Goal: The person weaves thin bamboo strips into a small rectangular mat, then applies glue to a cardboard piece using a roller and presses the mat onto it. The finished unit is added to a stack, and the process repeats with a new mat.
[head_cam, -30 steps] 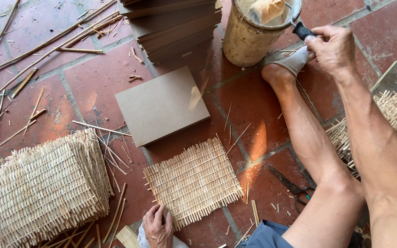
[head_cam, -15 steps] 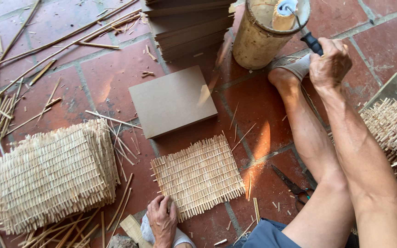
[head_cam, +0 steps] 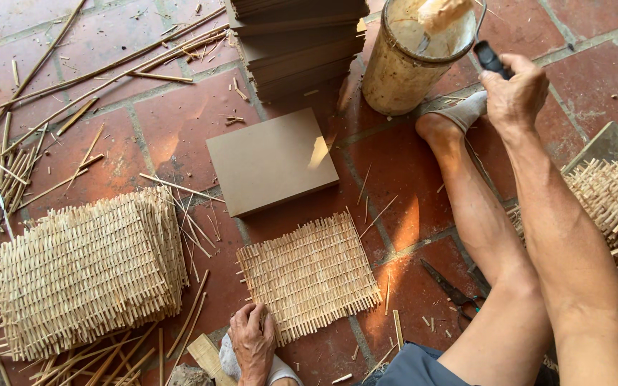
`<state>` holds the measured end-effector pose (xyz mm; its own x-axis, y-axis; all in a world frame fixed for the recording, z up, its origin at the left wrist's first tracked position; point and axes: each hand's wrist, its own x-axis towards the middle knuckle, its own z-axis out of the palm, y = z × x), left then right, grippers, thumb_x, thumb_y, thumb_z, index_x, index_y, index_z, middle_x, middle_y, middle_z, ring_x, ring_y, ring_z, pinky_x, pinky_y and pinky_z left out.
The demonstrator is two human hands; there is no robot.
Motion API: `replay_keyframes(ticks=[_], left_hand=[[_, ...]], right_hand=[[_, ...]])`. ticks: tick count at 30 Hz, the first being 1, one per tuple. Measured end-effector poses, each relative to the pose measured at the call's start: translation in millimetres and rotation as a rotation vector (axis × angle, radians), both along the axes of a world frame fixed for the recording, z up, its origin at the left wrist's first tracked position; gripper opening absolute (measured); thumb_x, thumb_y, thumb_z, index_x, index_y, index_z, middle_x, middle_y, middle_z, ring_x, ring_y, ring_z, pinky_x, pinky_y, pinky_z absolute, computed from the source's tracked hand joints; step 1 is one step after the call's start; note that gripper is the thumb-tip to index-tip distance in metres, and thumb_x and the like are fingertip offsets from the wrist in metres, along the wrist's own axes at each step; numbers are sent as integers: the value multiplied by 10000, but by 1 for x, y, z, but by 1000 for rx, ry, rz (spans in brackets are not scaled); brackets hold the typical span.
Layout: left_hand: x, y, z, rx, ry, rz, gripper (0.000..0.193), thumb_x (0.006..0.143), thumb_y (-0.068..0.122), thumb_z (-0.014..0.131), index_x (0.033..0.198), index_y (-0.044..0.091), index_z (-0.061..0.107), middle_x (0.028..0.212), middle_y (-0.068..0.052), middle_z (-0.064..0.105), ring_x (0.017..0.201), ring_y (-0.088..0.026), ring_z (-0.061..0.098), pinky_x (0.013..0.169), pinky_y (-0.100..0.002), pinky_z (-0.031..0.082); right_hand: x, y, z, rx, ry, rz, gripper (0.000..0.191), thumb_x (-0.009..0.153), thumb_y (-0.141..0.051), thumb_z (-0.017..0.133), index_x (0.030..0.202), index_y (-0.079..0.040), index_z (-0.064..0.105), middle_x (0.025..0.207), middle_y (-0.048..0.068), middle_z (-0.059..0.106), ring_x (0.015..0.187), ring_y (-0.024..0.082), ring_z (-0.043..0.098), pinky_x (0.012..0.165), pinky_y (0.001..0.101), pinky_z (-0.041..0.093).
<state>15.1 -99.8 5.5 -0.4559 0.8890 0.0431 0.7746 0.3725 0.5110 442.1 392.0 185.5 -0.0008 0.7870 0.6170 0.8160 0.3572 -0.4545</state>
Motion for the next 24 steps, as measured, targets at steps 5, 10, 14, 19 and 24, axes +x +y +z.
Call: replay_keyframes(ticks=[5,10,14,19,24], left_hand=[[1,1,1,17,-15,-2,345,819,184,742,1147,79,719,1159,-98,647,1100,-289,592,952,-443,456],[2,2,11,-4,-42,6,307,820,173,737,1116,95,724,1156,-95,651,1114,-305,591,961,-454,456],[4,5,20,12,-41,1,300,817,165,739,1108,95,719,1143,-100,649,1105,-313,591,962,-458,452],[5,5,24,139,-86,-21,265,827,120,731,1091,98,714,1136,-92,670,1090,-318,609,934,-444,468],[6,6,24,181,-95,-5,286,826,114,738,1109,78,715,1135,-95,671,1070,-321,613,910,-448,472]], right_hand=[[-12,-2,-12,-418,713,106,181,964,-35,738,1122,52,730,826,107,731,609,137,643,476,251,473],[-19,-11,11,-505,886,107,151,984,-57,694,1102,30,730,837,136,740,595,137,675,427,237,493],[-31,-24,35,-610,1177,289,141,1039,-82,673,1083,47,711,821,157,701,584,150,646,455,240,495],[-54,-53,37,-633,857,543,197,1150,-104,676,1142,92,682,866,117,694,644,124,636,509,220,469],[-97,-76,-2,-769,505,498,243,1049,-124,781,1235,24,731,902,53,697,647,92,581,531,218,429]])
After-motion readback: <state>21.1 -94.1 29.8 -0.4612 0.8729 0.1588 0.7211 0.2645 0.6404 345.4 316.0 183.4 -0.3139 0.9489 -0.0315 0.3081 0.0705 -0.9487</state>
